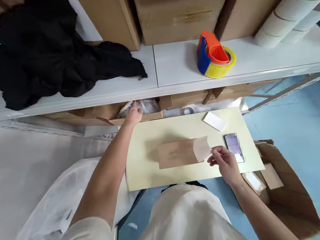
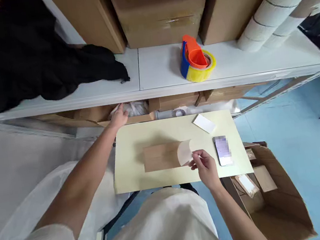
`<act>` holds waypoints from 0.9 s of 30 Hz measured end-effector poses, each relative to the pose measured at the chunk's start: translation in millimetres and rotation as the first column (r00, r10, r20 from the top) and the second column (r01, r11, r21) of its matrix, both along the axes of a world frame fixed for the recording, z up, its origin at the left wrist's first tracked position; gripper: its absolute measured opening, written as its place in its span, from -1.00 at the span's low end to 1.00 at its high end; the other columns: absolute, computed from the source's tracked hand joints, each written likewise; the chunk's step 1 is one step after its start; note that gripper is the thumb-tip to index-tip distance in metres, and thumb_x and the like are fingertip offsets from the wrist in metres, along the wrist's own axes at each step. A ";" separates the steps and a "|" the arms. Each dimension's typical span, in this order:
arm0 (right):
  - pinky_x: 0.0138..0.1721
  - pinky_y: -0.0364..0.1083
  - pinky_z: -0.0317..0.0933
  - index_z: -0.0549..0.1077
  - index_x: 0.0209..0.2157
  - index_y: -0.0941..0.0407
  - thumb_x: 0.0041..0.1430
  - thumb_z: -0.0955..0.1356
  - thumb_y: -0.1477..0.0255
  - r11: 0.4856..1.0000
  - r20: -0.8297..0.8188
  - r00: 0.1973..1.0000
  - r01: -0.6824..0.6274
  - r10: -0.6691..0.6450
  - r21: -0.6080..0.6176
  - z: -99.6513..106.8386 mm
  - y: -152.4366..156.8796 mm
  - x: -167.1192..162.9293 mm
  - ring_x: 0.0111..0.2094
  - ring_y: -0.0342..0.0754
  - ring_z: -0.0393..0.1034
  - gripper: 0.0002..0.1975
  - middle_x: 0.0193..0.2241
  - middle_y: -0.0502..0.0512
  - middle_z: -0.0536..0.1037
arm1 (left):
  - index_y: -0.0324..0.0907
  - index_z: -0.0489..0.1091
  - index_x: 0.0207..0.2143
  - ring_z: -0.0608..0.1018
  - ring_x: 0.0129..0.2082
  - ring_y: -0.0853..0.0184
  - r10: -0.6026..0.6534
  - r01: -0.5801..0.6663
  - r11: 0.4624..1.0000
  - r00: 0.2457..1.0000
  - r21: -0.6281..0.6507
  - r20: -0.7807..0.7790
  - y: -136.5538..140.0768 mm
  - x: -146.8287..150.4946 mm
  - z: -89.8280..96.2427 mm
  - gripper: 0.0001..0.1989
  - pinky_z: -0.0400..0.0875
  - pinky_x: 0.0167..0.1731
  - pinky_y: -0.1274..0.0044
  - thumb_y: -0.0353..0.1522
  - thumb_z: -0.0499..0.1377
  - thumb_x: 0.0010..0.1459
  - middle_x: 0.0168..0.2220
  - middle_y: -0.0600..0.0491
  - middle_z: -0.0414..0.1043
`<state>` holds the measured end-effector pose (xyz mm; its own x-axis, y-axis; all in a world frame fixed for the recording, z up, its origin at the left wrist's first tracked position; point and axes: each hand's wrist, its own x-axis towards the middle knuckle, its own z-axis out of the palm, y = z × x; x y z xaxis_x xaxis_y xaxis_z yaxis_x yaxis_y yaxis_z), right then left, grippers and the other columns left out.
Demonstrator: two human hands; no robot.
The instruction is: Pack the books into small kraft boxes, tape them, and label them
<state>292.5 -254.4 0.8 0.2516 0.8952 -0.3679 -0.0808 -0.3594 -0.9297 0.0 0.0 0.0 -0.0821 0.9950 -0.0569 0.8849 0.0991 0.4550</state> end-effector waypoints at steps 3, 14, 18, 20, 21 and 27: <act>-0.51 -0.16 0.28 0.37 -0.38 0.11 0.10 0.35 0.15 0.999 -0.024 0.999 -0.037 0.038 0.030 5.1 5.5 -12.6 -0.56 -0.16 0.37 -0.71 -0.62 -0.04 0.46 | -0.24 0.36 -0.11 0.50 -0.11 0.21 -0.276 0.264 0.959 0.953 0.106 0.125 -73.1 26.8 12.1 -0.65 0.34 -0.11 0.43 -0.26 0.17 0.07 -0.16 -0.08 0.48; -0.51 -0.17 0.22 0.35 -0.37 0.10 0.13 0.31 0.14 0.976 -0.002 0.988 -0.155 0.158 0.151 16.6 -0.3 -49.3 -0.51 -0.14 0.34 -0.70 -0.57 -0.03 0.41 | -0.14 0.36 -0.42 0.52 -0.43 0.35 -0.518 0.466 0.817 0.852 0.340 0.076 -236.1 91.2 26.6 -0.88 0.33 -0.32 0.48 -0.41 0.06 0.15 -0.48 0.08 0.47; -0.35 -0.08 0.29 0.39 -0.15 0.08 0.17 0.26 0.14 0.882 0.091 0.912 -0.409 0.399 0.233 17.8 -14.6 -40.3 -0.30 -0.07 0.37 -0.65 -0.30 0.11 0.47 | -0.15 0.37 -0.43 0.52 -0.43 0.37 -0.385 0.278 0.905 0.857 0.323 0.342 -237.8 73.9 27.0 -0.90 0.35 -0.34 0.52 -0.37 0.10 0.13 -0.45 0.07 0.50; -0.29 -0.04 0.28 0.39 -0.08 0.07 0.12 0.29 0.14 0.887 0.261 0.910 -0.386 0.322 0.252 15.2 -20.8 -33.1 -0.23 -0.03 0.33 -0.60 -0.14 0.17 0.43 | -0.17 0.37 -0.44 0.51 -0.46 0.39 -0.246 0.148 0.966 0.790 0.214 0.562 -239.7 66.8 24.1 -0.87 0.36 -0.39 0.55 -0.31 0.14 0.10 -0.46 0.07 0.49; -0.28 -0.03 0.27 0.38 -0.05 0.07 0.08 0.33 0.14 0.913 0.345 0.911 -0.320 0.224 0.252 12.7 -22.7 -29.6 -0.21 -0.02 0.32 -0.56 -0.08 0.20 0.40 | -0.18 0.37 -0.45 0.50 -0.48 0.40 -0.171 0.103 0.985 0.731 0.141 0.660 -241.0 64.1 21.6 -0.85 0.36 -0.43 0.57 -0.28 0.16 0.07 -0.48 0.07 0.48; -0.43 -0.12 0.20 0.40 -0.24 0.16 0.05 0.32 0.11 0.986 0.232 0.971 -0.087 0.053 0.141 -7.7 -22.0 -17.6 -0.43 -0.11 0.28 -0.60 -0.36 0.12 0.47 | -0.21 0.37 -0.51 0.43 -0.54 0.46 0.104 0.035 0.989 0.525 -0.144 0.844 -253.4 55.5 -0.1 -0.79 0.31 -0.48 0.61 -0.23 0.23 -0.06 -0.55 0.12 0.41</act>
<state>274.8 -276.5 -6.9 0.2475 0.9539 -0.1699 0.1584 -0.2129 -0.9641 55.5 -253.4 -0.1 0.0403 0.9695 -0.2418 0.0816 0.2380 0.9678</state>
